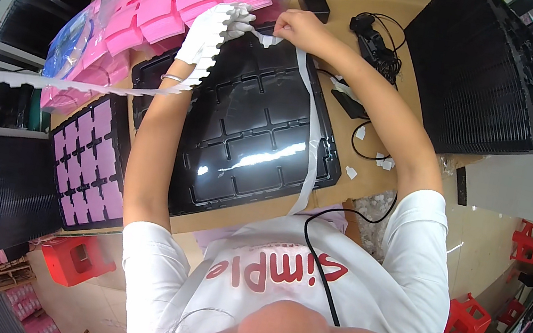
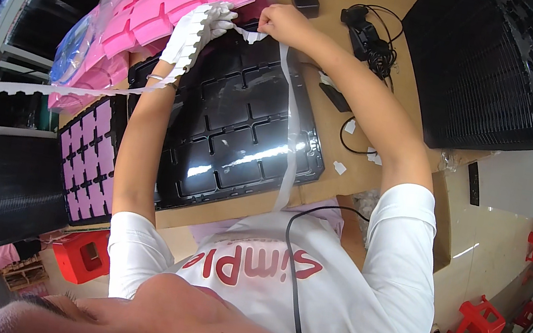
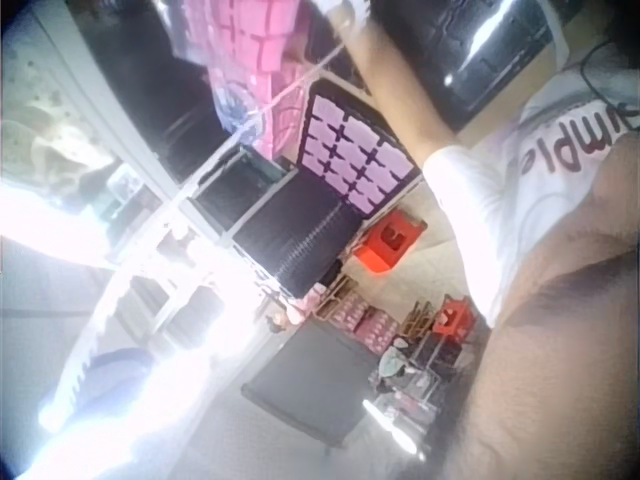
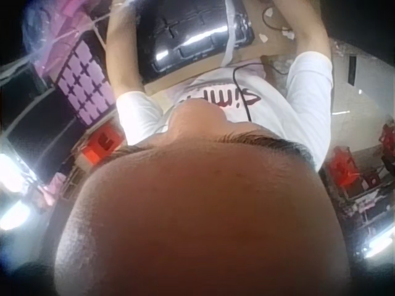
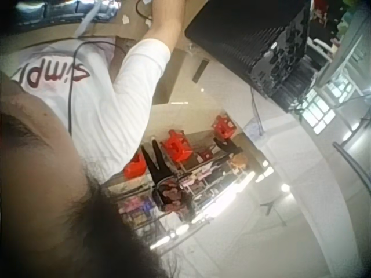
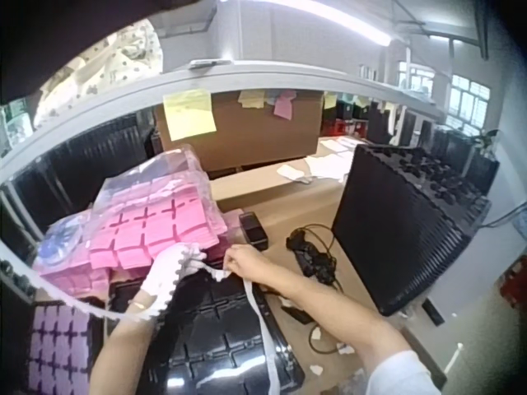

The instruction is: The person places pink foam inserts into black plastic trays. They repeatedly pick up a foam insert, place it into a tray, and then move the tray aside to make room for the next one. The process is repeated for multiple trays.

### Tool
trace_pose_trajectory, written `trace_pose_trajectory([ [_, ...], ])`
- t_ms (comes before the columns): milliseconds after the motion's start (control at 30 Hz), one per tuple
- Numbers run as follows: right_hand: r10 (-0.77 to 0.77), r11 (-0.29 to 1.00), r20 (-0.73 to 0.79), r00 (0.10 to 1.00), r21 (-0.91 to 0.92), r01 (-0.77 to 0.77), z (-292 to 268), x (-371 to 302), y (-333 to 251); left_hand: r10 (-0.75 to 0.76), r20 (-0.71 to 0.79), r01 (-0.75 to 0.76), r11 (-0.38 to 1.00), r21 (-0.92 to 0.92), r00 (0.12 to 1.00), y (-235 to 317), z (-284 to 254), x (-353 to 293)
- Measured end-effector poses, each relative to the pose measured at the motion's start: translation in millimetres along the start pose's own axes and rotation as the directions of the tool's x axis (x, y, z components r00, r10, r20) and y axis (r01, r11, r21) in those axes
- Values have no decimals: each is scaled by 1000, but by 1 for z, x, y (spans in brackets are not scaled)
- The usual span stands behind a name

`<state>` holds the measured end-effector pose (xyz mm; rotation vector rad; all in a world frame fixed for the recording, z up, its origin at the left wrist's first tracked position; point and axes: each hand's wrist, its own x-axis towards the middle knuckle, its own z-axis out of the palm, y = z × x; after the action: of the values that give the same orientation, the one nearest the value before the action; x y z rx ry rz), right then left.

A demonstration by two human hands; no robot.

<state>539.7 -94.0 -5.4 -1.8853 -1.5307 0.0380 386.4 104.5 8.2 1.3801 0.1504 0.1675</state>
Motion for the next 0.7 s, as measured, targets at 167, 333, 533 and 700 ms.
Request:
trace_pose_trajectory([
  [167,-95,992,168,981,93,80,-23,-12,-3,-9,21,10,998,-61,1000,1,-11,-1],
  [333,-182,960,244,953,-165,226,-29,-25,-15,44,-31,-47,996,-80,999,1,-4,-3],
  [533,-175,961,293,940,-155,228,-30,-24,-16,153,1,-153,988,0,988,15,24,4],
  [700,-161,971,194,968,-144,191,-25,-29,-14,244,85,-251,963,96,966,30,56,22],
])
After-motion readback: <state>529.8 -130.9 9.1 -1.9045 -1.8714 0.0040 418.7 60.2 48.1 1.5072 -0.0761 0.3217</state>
